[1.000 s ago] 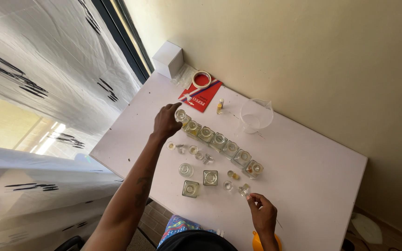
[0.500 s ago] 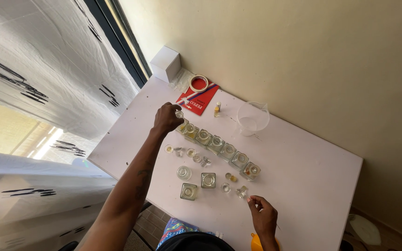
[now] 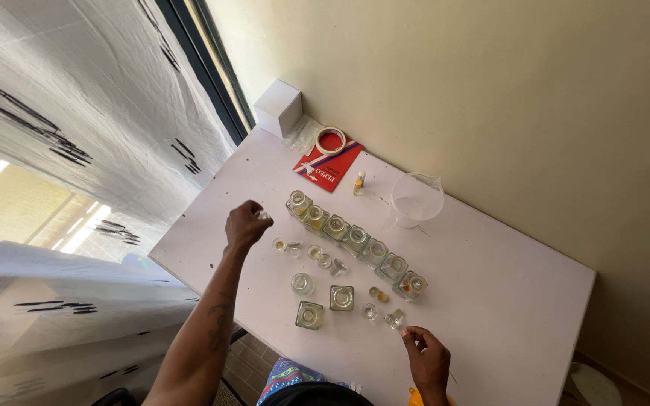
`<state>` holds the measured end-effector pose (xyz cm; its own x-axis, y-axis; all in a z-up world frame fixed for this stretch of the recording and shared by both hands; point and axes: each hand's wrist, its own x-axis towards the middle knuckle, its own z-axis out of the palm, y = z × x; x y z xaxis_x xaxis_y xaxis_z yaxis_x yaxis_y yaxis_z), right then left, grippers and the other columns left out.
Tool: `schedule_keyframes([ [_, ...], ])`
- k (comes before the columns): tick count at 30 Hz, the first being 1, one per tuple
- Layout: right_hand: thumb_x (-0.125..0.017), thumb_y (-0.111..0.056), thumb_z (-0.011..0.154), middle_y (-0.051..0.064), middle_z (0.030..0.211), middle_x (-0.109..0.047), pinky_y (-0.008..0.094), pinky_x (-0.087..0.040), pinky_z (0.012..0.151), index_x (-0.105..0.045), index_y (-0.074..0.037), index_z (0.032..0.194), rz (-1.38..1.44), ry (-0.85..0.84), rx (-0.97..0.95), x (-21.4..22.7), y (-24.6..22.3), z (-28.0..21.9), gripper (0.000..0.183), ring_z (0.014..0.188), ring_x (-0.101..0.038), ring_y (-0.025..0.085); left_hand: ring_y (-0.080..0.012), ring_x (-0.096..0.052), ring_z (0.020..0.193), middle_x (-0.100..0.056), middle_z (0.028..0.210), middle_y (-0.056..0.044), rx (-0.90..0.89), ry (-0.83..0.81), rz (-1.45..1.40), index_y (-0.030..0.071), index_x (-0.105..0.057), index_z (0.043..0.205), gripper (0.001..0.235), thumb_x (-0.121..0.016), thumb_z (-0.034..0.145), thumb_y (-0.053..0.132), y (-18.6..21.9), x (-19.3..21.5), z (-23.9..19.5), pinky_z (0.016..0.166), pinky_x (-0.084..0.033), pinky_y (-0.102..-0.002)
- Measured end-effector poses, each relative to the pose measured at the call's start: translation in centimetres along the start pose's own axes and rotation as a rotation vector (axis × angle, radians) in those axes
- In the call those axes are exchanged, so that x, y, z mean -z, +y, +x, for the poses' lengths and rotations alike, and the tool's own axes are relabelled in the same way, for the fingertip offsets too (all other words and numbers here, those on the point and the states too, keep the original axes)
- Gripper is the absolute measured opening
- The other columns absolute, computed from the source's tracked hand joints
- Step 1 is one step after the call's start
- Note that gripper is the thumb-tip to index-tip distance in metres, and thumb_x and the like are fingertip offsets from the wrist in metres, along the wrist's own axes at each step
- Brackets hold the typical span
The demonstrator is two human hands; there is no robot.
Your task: Organizing and arranging small perfume bottles in a row on a table after retrieving items from a cabinet.
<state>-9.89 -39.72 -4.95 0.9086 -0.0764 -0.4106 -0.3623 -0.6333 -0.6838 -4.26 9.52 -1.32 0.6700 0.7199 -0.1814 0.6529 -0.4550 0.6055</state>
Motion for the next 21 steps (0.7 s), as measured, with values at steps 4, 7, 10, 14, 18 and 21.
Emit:
schedule_keyframes([
  [4,-0.080,-0.031,0.091,0.000,0.080,-0.073,0.031,-0.054,0.081,-0.088,-0.015,0.103,-0.004,0.002,0.015,-0.6,0.4,0.6,0.022,0.075,-0.061,0.015,-0.0310,-0.073,0.097,-0.081,0.103,-0.011,0.157,-0.036,-0.044,0.009,-0.080,0.108,0.051,-0.093,0.066,0.033,-3.2,-2.5,-0.3,0.081,-0.057,-0.047],
  [7,-0.080,-0.032,0.091,0.000,0.081,-0.075,0.030,-0.054,0.081,-0.088,-0.014,0.102,0.015,0.009,-0.001,-0.3,-0.5,0.4,0.023,0.077,-0.062,0.015,-0.0290,-0.073,0.093,-0.079,0.095,-0.006,0.220,-0.007,-0.083,0.014,-0.077,0.102,0.046,-0.092,0.064,0.034,-5.2,-4.7,-0.1,0.081,-0.055,-0.043],
  [10,-0.080,-0.033,0.091,0.000,0.080,-0.073,0.030,-0.053,0.082,-0.088,-0.013,0.104,0.015,0.031,-0.005,-0.1,-0.3,0.6,0.024,0.076,-0.061,0.015,-0.0300,-0.071,0.089,-0.077,0.091,-0.007,0.284,0.018,-0.134,0.016,-0.074,0.099,0.038,-0.089,0.065,0.026,-5.3,-5.7,-0.5,0.077,-0.055,-0.045],
  [14,-0.079,-0.032,0.093,0.001,0.085,-0.076,0.031,-0.055,0.084,-0.088,-0.013,0.107,0.004,0.034,-0.067,0.5,-0.9,0.0,0.025,0.080,-0.063,0.015,-0.0277,-0.068,0.088,-0.075,0.090,-0.006,0.305,0.005,-0.148,0.016,-0.072,0.097,0.031,-0.083,0.068,0.021,-4.7,-6.1,-0.7,0.073,-0.054,-0.043],
  [18,-0.078,-0.032,0.093,-0.002,0.093,-0.082,0.031,-0.056,0.088,-0.087,-0.014,0.107,-0.014,0.020,-0.104,0.3,-0.1,-0.3,0.025,0.086,-0.065,0.015,-0.0310,-0.071,0.100,-0.078,0.109,-0.008,0.297,0.008,-0.164,0.016,-0.068,0.116,0.045,-0.082,0.074,0.024,-4.5,-6.3,-0.8,0.083,-0.056,-0.045],
  [21,-0.079,-0.034,0.092,-0.001,0.087,-0.080,0.031,-0.056,0.086,-0.088,-0.014,0.105,-0.011,0.034,-0.084,-0.5,1.5,-0.1,0.025,0.082,-0.065,0.015,-0.0329,-0.072,0.108,-0.078,0.120,-0.009,0.294,-0.009,-0.149,0.018,-0.065,0.129,0.056,-0.084,0.077,0.028,-4.9,-6.4,-0.8,0.089,-0.057,-0.047],
])
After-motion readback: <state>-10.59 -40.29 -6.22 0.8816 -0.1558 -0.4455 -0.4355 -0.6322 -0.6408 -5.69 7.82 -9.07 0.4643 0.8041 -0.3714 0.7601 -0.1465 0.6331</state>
